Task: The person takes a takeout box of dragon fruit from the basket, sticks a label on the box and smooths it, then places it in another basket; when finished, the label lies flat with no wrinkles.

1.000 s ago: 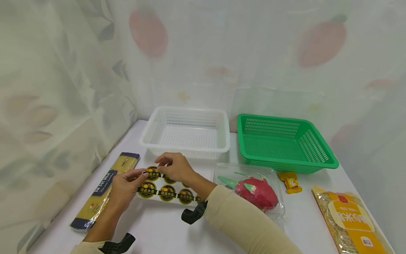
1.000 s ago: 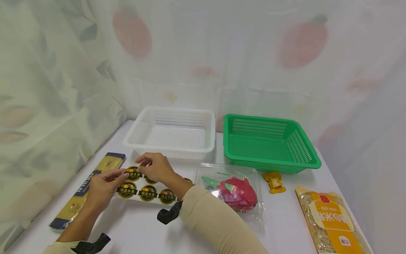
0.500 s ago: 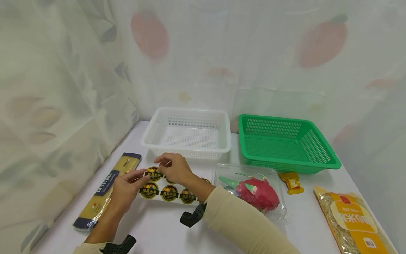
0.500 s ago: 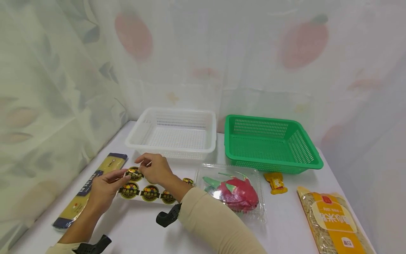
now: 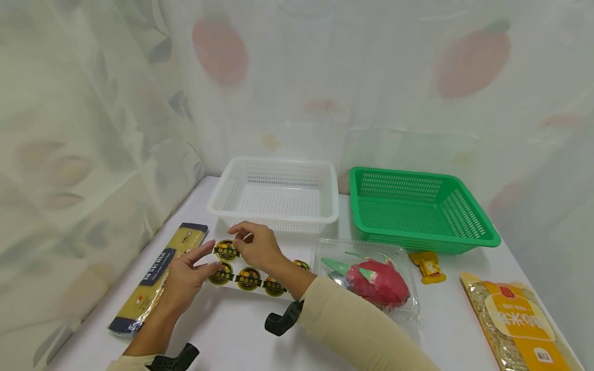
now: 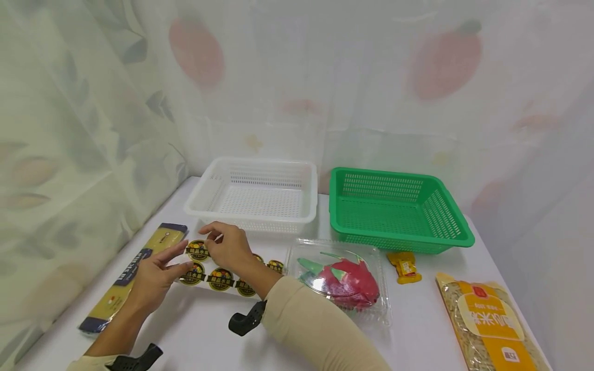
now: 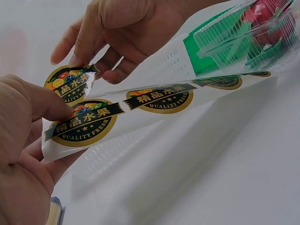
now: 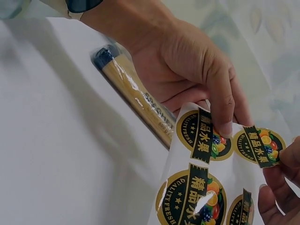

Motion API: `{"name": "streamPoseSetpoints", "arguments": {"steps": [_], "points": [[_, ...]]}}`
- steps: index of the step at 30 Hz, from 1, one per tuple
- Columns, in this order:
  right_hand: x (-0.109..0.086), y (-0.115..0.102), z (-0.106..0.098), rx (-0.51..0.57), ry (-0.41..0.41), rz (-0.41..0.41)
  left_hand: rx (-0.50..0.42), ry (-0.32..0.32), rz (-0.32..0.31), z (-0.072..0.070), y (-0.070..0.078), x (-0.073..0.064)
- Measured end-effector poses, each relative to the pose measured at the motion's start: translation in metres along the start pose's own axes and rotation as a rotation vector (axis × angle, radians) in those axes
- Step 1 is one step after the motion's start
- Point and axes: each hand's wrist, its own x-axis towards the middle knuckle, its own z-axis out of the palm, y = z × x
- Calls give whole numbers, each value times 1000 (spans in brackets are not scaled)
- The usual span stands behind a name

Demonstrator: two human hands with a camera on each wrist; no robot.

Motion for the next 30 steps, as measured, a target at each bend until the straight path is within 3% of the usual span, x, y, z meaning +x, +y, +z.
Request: {"name": "streamPoseSetpoints", "arguments": {"steps": [7, 14, 23, 30], "points": [[-2, -1, 1, 33, 31, -13, 13, 12, -6, 1, 0, 0], [-2, -1, 4, 29, 85, -52, 85, 54, -20, 2, 0, 2], [-1, 0, 2, 10, 168, -122, 90, 65, 27, 5, 2, 3], [0, -1, -1, 49, 169, -86, 91, 88, 34, 2, -4, 2]]}}
